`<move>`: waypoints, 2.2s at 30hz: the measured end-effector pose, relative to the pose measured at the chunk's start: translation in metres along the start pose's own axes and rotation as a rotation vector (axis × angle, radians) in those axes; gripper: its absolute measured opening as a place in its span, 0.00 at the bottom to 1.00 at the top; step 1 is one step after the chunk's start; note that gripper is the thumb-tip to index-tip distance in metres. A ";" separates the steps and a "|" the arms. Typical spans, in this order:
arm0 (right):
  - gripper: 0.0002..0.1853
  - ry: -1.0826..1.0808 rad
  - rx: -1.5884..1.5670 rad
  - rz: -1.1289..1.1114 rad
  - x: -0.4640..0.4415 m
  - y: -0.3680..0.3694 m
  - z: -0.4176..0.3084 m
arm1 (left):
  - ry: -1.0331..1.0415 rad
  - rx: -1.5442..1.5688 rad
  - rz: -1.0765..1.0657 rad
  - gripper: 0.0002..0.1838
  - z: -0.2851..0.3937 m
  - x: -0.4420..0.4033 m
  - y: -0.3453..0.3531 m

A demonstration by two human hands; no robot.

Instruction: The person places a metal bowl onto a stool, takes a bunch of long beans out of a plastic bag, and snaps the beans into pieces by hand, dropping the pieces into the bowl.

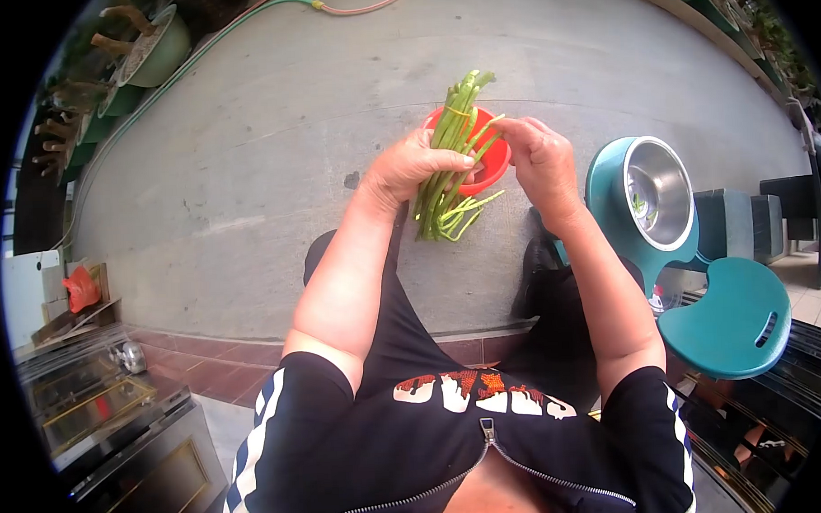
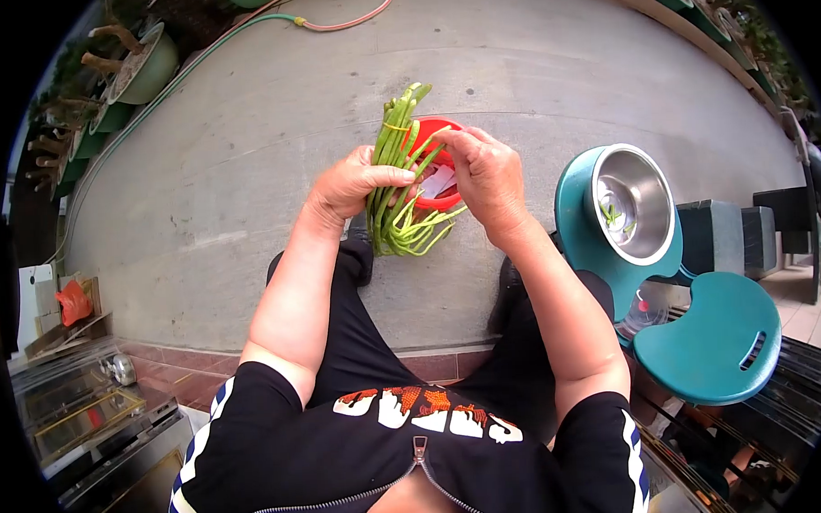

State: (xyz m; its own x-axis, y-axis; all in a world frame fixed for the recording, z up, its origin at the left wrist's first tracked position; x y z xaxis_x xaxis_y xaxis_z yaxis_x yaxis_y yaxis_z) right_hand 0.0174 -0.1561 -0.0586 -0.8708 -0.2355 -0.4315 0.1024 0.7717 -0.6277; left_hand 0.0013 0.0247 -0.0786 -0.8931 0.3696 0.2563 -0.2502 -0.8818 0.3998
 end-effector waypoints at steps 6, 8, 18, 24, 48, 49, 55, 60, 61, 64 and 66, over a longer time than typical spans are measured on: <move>0.05 0.325 -0.560 -0.148 0.003 0.006 0.019 | -0.048 -0.023 0.007 0.10 -0.009 -0.002 -0.013; 0.06 0.471 -0.774 -0.261 0.005 0.009 0.033 | -0.055 -0.034 -0.007 0.11 -0.011 -0.003 -0.011; 0.07 1.073 -1.679 -0.369 0.020 0.019 0.018 | -0.012 -0.063 -0.016 0.14 -0.011 -0.002 -0.008; 0.06 0.821 -1.438 -0.343 0.019 0.017 0.016 | -0.024 -0.075 0.020 0.14 -0.015 -0.003 -0.009; 0.09 0.336 -0.322 -0.183 0.017 0.020 0.018 | -0.023 0.056 0.190 0.09 -0.014 -0.004 -0.005; 0.09 0.163 -0.113 -0.140 0.015 0.018 0.016 | -0.036 0.072 0.212 0.09 -0.013 -0.004 -0.005; 0.06 0.124 -0.010 -0.095 0.014 0.027 0.027 | -0.035 0.019 0.258 0.07 -0.016 -0.006 -0.009; 0.04 -0.044 0.248 -0.065 0.013 0.038 0.038 | -0.080 -0.006 0.294 0.08 -0.020 -0.006 -0.009; 0.03 -0.056 0.230 -0.056 0.010 0.036 0.035 | -0.085 -0.013 0.303 0.08 -0.020 -0.007 -0.009; 0.05 0.020 0.199 -0.012 0.004 0.028 0.025 | -0.078 -0.039 0.338 0.10 -0.024 -0.009 -0.010; 0.07 0.045 0.161 -0.017 0.001 0.027 0.023 | -0.066 -0.045 0.346 0.11 -0.027 -0.009 -0.010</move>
State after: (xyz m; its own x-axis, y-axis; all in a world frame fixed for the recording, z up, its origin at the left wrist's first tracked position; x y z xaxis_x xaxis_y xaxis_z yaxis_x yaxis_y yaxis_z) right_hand 0.0305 -0.1494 -0.0912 -0.8933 -0.2183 -0.3930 0.1600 0.6625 -0.7317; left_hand 0.0023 0.0221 -0.1084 -0.9022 0.0636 0.4266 0.0452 -0.9697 0.2402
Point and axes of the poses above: each hand's wrist, its own x-axis away from the middle knuckle, its own y-axis out of the palm, z = x × y, the point moved 2 cm from there along -x, towards the middle knuckle, and after that the axes turned 5 degrees about z, right-handed, at the moved point
